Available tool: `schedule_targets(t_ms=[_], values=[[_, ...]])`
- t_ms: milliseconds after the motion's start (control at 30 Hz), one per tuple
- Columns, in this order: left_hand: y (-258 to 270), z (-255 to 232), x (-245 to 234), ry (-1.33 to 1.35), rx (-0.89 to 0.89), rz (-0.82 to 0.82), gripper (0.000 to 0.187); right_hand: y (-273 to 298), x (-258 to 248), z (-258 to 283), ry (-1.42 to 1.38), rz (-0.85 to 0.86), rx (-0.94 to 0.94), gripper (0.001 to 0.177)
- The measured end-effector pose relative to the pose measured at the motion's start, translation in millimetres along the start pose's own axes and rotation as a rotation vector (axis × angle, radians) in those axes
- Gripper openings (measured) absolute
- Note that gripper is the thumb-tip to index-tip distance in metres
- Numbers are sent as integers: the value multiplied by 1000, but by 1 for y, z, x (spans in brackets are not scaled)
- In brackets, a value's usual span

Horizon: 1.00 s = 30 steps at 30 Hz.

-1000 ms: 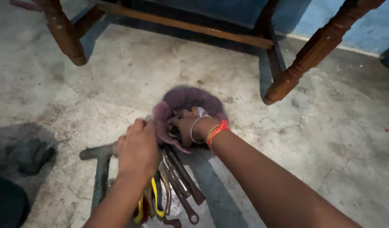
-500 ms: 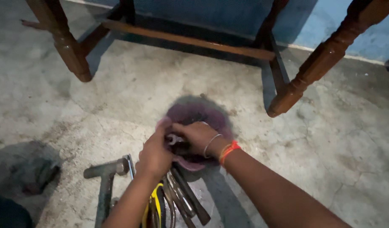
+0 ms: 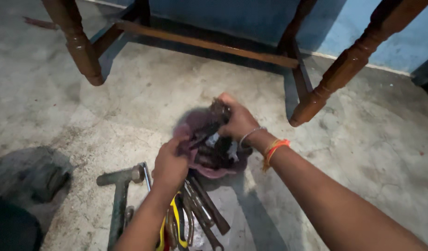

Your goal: The person scrubs a long metal bar with a cloth on the floor, then rinses the cloth in a bucket. They place the bar on a table and proceed to clean various tools including a hammer, screwdriver, pliers, and wrenches from a pink basket, wiping them with the cloth.

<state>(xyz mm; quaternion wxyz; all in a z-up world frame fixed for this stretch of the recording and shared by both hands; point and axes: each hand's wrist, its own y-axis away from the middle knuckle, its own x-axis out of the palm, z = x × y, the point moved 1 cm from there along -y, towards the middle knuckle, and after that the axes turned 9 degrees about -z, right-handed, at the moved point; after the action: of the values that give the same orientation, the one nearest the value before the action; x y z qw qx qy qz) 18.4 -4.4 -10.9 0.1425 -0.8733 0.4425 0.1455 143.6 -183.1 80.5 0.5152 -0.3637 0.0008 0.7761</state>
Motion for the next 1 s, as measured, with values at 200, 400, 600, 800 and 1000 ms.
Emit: schedule_targets(t_ms=[200, 400, 600, 800, 1000], values=[[0, -11, 11, 704, -201, 68, 42, -5, -6, 28, -235, -3, 198, 57], [22, -39, -8, 704, -651, 275, 52, 13, -2, 69, -522, 120, 264, 50], [60, -69, -28, 744, -673, 348, 67, 48, 8, 95, -592, 130, 477, 51], [74, -46, -26, 286, -550, 310, 71, 74, 9, 95, -549, 94, 636, 60], [80, 15, -5, -344, 273, 254, 54, 106, 33, 75, -517, 81, 689, 68]])
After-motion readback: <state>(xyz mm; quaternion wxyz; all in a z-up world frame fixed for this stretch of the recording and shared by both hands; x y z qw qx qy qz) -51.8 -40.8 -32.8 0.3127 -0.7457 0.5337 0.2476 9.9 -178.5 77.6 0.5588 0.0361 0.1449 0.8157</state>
